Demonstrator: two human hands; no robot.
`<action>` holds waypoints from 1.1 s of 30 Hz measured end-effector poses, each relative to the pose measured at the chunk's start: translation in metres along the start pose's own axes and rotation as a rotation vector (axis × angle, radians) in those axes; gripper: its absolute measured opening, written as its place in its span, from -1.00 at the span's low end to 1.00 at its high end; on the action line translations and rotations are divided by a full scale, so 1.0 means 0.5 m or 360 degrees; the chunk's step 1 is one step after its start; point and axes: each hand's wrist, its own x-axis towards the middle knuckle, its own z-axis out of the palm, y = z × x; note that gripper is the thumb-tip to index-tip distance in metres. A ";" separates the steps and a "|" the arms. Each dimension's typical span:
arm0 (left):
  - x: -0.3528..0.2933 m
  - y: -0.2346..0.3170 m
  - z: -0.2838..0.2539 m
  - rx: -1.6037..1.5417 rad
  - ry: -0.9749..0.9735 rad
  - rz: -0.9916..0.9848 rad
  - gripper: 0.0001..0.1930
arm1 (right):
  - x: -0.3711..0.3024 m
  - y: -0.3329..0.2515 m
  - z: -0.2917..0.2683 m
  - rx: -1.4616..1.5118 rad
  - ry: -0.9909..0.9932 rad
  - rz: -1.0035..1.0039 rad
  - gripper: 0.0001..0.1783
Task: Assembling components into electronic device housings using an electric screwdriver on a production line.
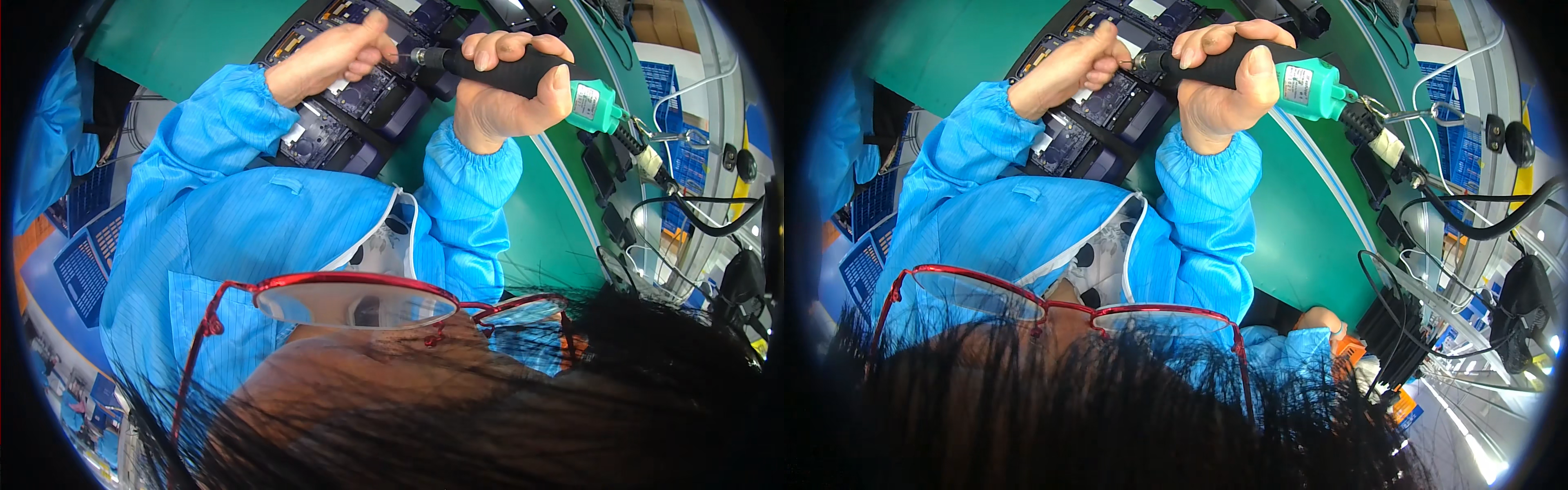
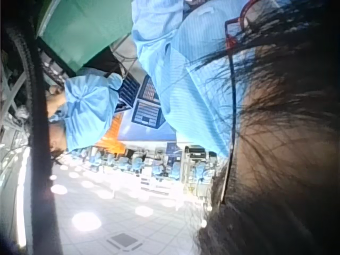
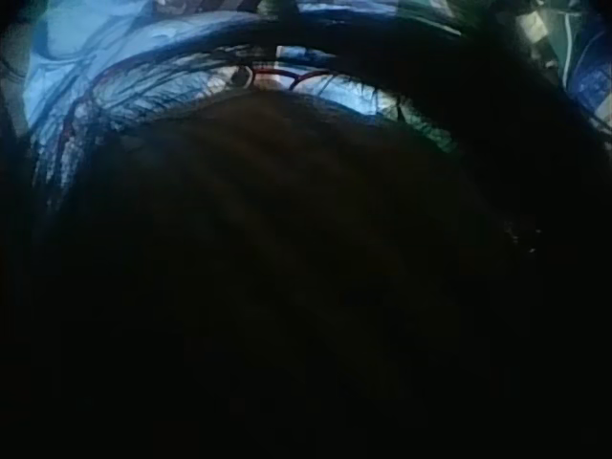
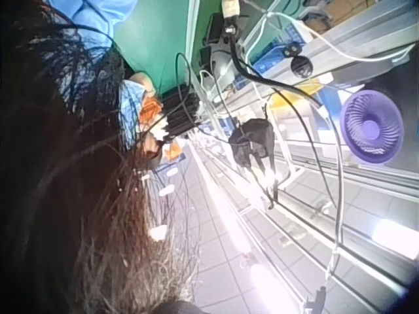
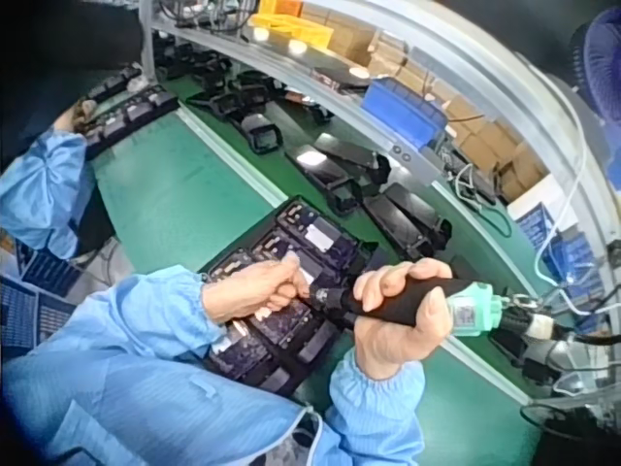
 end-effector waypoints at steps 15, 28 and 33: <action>-0.019 0.011 -0.049 0.1924 -0.0031 0.0270 -0.69 | -0.090 0.057 -0.013 -0.0312 -0.0290 0.0909 -0.64; -0.013 0.025 -0.042 0.1887 -0.0156 0.0286 -0.67 | -0.097 0.072 -0.018 -0.0261 -0.0192 0.0915 -0.66; -0.012 0.015 -0.047 0.1916 -0.0142 0.0285 -0.69 | -0.097 0.075 -0.021 -0.0231 -0.0224 0.0881 -0.66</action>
